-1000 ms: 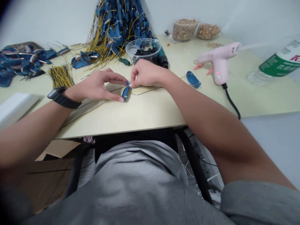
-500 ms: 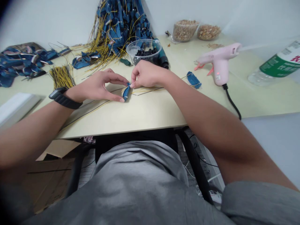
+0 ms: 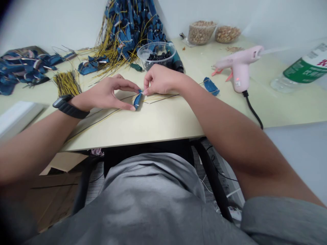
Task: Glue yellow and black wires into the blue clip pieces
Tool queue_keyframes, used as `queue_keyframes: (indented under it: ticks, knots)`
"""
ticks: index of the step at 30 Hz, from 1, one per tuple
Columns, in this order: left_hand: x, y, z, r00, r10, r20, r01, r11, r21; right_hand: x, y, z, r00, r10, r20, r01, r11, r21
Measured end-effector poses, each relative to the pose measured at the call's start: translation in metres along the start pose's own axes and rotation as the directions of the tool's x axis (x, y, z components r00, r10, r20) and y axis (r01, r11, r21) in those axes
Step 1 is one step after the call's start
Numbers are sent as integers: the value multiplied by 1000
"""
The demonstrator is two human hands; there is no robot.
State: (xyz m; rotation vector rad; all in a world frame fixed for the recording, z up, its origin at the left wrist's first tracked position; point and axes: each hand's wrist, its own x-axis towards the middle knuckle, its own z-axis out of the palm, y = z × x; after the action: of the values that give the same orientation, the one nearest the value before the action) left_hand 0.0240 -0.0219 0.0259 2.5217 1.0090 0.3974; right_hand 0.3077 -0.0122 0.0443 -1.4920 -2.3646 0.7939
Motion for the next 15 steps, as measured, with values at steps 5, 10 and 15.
queue_keyframes:
  ticks: [5, 10, 15]
  knots:
    - [-1, 2, -1, 1000, -13, 7, 13, 1000, -8, 1, 7, -4, 999, -34, 27, 34, 999, -12]
    - [-1, 2, 0, 1000, -26, -6, 25, 1000, -14, 0, 9, -2, 994, -95, 47, 96, 995, -20]
    - [-2, 3, 0, 1000, -22, -11, 22, 999, -28, -5, -2, 1, 990, -114, 87, 121, 989, -88]
